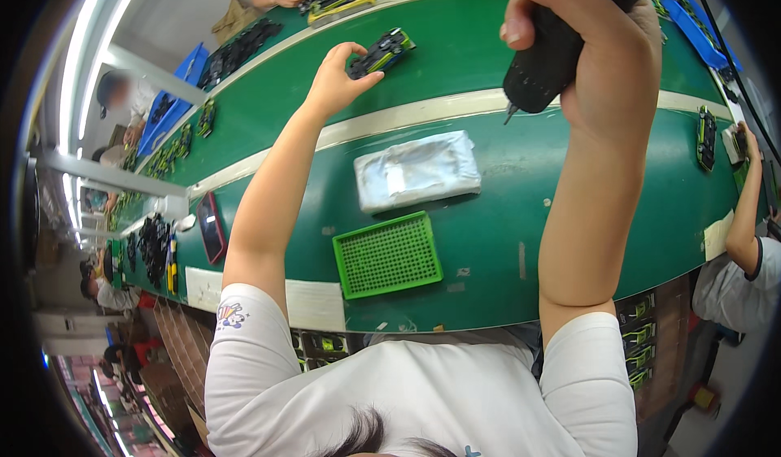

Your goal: Using a power screwdriver to assemble small toy cars on a factory assembly line.

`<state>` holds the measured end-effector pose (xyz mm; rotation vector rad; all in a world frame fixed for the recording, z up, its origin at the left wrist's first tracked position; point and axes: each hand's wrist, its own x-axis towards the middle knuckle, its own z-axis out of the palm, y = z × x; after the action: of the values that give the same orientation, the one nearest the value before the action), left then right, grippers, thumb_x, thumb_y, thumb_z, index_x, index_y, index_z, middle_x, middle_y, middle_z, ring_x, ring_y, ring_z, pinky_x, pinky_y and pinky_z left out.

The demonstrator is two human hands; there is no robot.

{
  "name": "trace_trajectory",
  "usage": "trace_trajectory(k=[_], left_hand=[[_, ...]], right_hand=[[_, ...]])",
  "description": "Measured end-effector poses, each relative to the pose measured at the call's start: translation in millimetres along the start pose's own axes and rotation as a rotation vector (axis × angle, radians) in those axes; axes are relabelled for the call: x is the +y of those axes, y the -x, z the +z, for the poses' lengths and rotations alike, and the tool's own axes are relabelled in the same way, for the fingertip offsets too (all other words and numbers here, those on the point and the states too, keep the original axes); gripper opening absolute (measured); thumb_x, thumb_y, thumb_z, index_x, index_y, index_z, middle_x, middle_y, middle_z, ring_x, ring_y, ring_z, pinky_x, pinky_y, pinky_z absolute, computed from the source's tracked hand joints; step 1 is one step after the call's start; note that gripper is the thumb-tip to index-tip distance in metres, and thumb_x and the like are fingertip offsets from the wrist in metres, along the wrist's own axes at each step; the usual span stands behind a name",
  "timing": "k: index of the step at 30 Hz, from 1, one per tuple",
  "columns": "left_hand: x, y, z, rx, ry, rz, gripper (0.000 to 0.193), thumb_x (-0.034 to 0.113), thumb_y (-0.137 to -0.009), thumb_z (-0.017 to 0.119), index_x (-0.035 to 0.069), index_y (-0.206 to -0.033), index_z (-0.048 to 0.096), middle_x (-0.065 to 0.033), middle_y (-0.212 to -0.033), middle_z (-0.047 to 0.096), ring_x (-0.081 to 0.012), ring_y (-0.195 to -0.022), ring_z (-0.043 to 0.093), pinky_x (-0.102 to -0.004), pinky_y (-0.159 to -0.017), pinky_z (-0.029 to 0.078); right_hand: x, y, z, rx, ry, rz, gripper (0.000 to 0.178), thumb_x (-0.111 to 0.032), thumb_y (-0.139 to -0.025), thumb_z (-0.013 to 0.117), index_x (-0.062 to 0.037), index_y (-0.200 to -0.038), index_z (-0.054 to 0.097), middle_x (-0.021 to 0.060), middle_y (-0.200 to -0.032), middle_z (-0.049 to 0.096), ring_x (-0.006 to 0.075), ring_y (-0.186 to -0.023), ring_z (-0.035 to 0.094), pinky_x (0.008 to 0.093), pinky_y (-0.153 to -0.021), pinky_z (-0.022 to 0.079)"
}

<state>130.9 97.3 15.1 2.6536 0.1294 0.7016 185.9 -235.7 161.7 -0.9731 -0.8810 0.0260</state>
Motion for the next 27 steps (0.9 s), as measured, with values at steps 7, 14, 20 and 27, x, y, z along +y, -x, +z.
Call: trace_trajectory(k=[7, 14, 20, 27], left_hand=[[-15.6, -34.3, 44.5, -0.072, -0.007, -0.126, 0.045, 0.028, -0.070, 0.083, 0.009, -0.102, 0.058, -0.0132, -0.101, 0.064, -0.0331, -0.101, 0.059, -0.0418, -0.088, 0.048], [69.5, 37.8, -16.1, -0.127, 0.208, 0.015, 0.041, 0.017, -0.070, 0.083, 0.005, -0.103, 0.061, -0.0133, -0.099, 0.064, -0.0303, -0.094, 0.060, -0.0391, -0.084, 0.050], [115.2, 103.3, -24.5, -0.236, 0.299, 0.131, 0.040, 0.013, -0.068, 0.083, 0.005, -0.102, 0.062, -0.0106, -0.106, 0.063, -0.0325, -0.106, 0.057, -0.0416, -0.096, 0.043], [111.5, 121.6, -15.7, -0.158, 0.208, 0.228, 0.040, 0.019, -0.072, 0.082, 0.007, -0.105, 0.063, -0.0102, -0.110, 0.061, -0.0314, -0.110, 0.055, -0.0439, -0.099, 0.040]], right_hand=[[1.9, -6.2, 19.1, 0.287, 0.142, 0.099, 0.022, -0.019, -0.077, 0.076, -0.0043, -0.077, 0.060, 0.0110, -0.066, 0.065, 0.0137, -0.045, 0.059, 0.0252, -0.045, 0.049], [9.6, -9.6, 11.2, 0.185, 0.293, 0.019, 0.021, -0.022, -0.082, 0.071, -0.0023, -0.079, 0.067, 0.0099, -0.075, 0.067, 0.0124, -0.051, 0.060, 0.0222, -0.050, 0.049], [12.2, -2.5, 15.7, 0.110, 0.363, -0.077, 0.020, -0.022, -0.083, 0.070, -0.0025, -0.080, 0.069, 0.0091, -0.074, 0.067, 0.0120, -0.051, 0.060, 0.0214, -0.050, 0.049], [23.7, 17.8, -16.1, -0.055, 0.195, -0.019, 0.038, -0.040, -0.078, 0.066, -0.0037, -0.088, 0.064, 0.0071, -0.076, 0.063, 0.0131, -0.057, 0.058, 0.0244, -0.055, 0.047]])
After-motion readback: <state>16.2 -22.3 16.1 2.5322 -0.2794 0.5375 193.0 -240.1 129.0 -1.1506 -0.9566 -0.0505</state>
